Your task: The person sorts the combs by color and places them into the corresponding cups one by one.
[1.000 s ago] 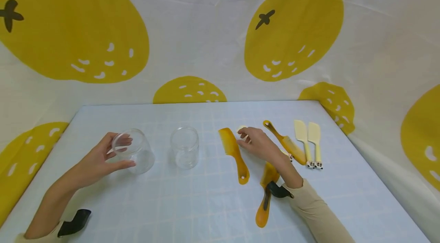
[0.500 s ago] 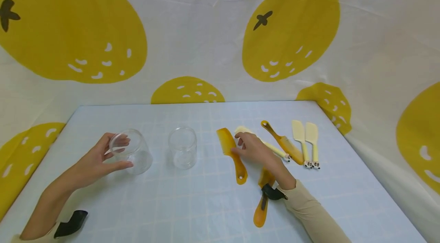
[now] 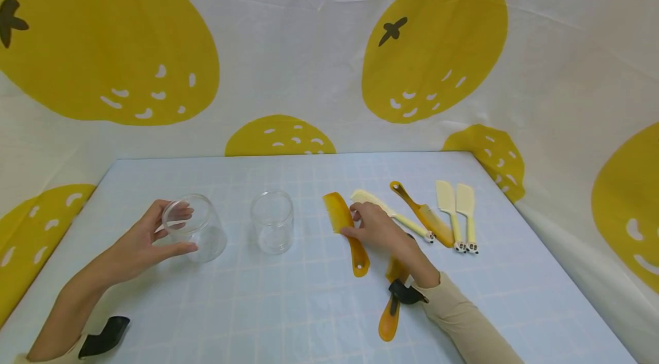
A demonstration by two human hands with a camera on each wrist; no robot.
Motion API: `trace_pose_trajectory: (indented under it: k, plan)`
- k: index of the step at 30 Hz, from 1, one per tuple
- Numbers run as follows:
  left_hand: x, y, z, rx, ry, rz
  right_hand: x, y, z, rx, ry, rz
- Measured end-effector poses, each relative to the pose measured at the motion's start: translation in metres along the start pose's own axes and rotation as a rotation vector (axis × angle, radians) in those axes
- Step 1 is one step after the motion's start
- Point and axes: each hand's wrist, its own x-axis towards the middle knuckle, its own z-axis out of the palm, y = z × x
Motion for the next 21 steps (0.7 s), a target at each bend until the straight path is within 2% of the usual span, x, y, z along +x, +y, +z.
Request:
trace_pose_trajectory:
  k: [6, 21]
  plan:
    - [0.0003, 0.0015, -0.0007, 0.000, -0.001, -0.016, -0.0010, -0.0021, 0.0023, 0.026, -0.002, 0.064]
    - [-0.0011, -0.0005, -0.0019, -0.006, 0.004, -0.018, -0.0025, -0.0072, 0.0035, 0.029, 0.023, 0.147]
